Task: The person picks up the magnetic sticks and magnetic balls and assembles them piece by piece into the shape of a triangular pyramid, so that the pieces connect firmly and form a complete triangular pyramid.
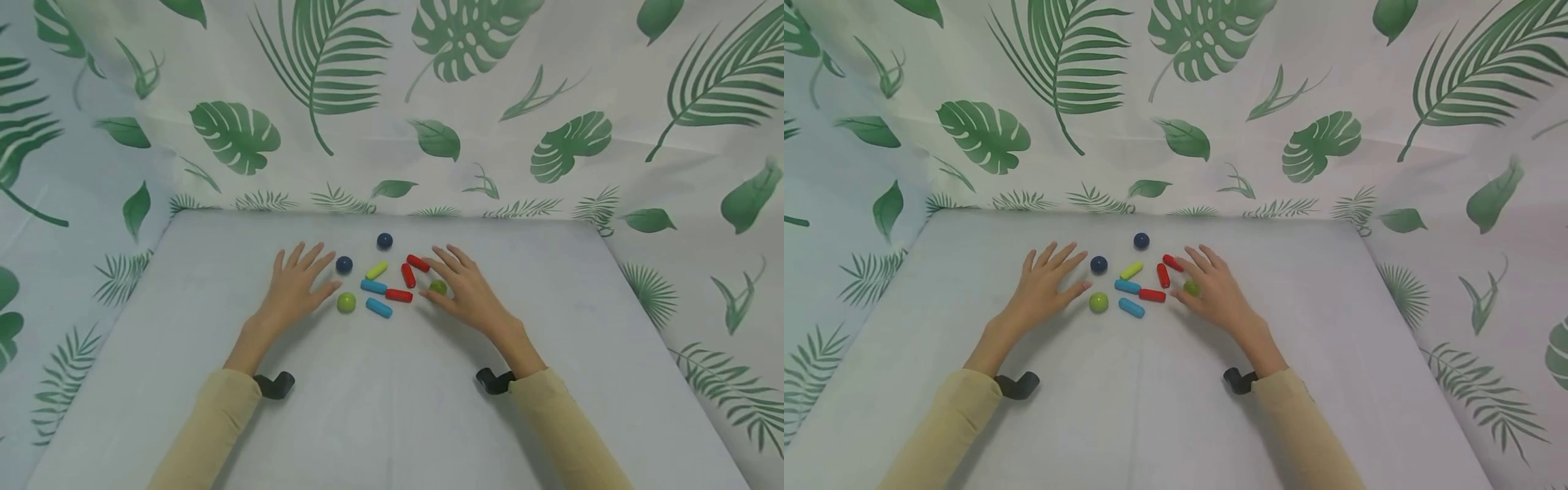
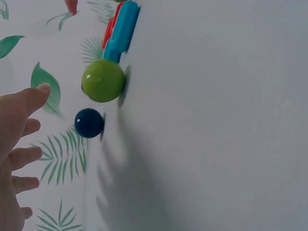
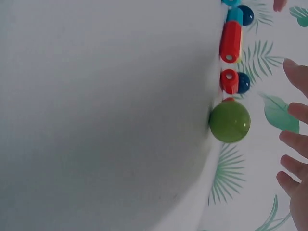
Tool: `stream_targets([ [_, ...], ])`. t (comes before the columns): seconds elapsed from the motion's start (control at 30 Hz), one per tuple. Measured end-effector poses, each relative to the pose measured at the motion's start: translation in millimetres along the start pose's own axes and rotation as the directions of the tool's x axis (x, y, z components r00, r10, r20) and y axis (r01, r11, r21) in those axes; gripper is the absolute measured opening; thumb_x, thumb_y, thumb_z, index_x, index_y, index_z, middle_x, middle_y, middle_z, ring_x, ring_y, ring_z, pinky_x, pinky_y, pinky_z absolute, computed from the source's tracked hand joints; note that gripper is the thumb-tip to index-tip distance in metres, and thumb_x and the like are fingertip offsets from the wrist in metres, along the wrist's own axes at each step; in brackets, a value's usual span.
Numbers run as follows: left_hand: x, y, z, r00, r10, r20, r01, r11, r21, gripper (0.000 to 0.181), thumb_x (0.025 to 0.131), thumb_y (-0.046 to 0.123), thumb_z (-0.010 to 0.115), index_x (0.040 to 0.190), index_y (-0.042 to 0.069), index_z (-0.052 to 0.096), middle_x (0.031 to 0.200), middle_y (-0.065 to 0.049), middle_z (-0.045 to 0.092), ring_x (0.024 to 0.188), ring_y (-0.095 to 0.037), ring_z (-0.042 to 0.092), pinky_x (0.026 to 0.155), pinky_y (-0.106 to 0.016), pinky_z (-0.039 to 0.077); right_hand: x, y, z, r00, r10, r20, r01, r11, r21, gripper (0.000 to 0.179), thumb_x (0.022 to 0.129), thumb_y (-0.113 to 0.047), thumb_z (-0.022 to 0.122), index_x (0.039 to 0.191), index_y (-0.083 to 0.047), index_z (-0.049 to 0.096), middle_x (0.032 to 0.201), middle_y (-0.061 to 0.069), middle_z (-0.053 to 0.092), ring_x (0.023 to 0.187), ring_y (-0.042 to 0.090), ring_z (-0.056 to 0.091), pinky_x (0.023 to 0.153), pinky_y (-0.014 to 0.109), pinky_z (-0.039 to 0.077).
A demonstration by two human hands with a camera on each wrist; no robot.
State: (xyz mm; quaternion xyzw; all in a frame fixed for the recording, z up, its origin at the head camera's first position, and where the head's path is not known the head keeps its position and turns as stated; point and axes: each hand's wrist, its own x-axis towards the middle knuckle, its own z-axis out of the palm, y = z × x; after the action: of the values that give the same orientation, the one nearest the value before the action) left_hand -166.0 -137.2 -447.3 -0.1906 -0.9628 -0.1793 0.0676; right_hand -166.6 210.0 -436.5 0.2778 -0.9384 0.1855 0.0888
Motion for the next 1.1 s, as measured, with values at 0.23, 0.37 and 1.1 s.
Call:
stream_targets([
  [0.23, -7.2, 9.1, 4.4, 0.998, 0.038, 0.056, -0.027, 0.983, -0.18, 0.062, 0.097, 0.035, 0.072, 0.149, 0.008, 0.053, 0.156, -0.018, 0.048, 0.144, -0.043, 0.043, 0.119, -0.066, 0.028, 2.4, -12, 8, 0.999, 0.018, 0.031, -0.022, 0.991, 0.134, 0.054, 0.091, -0.021, 0.08, 0.139, -0.004, 0.062, 0.147, 0.018, 0.057, 0.138, 0.038, 0.045, 0.111, 0.056, 0.046],
  [0.37, -11.0, 15.1, 5.8, 0.989, 0.0, 0.15, 0.055, 0.933, -0.357, 0.063, 0.097, 0.032, 0.072, 0.152, 0.011, 0.05, 0.157, -0.016, 0.048, 0.147, -0.039, 0.041, 0.121, -0.059, 0.032, 3.6, -19, 11, 0.998, 0.033, 0.049, -0.042, 0.979, 0.198, 0.049, 0.092, -0.023, 0.079, 0.135, -0.004, 0.065, 0.136, 0.016, 0.064, 0.125, 0.032, 0.053, 0.101, 0.049, 0.054],
  [1.1, -2.1, 29.2, 22.2, 0.986, -0.006, 0.166, 0.075, 0.907, -0.415, 0.034, 0.089, 0.009, 0.079, 0.12, -0.003, 0.07, 0.116, -0.016, 0.07, 0.109, -0.03, 0.07, 0.097, -0.04, 0.058, 30.8, -72, 40, 0.952, 0.012, 0.306, -0.059, 0.988, 0.145, 0.034, 0.091, -0.014, 0.079, 0.122, -0.002, 0.071, 0.115, 0.012, 0.07, 0.101, 0.023, 0.066, 0.095, 0.038, 0.059],
])
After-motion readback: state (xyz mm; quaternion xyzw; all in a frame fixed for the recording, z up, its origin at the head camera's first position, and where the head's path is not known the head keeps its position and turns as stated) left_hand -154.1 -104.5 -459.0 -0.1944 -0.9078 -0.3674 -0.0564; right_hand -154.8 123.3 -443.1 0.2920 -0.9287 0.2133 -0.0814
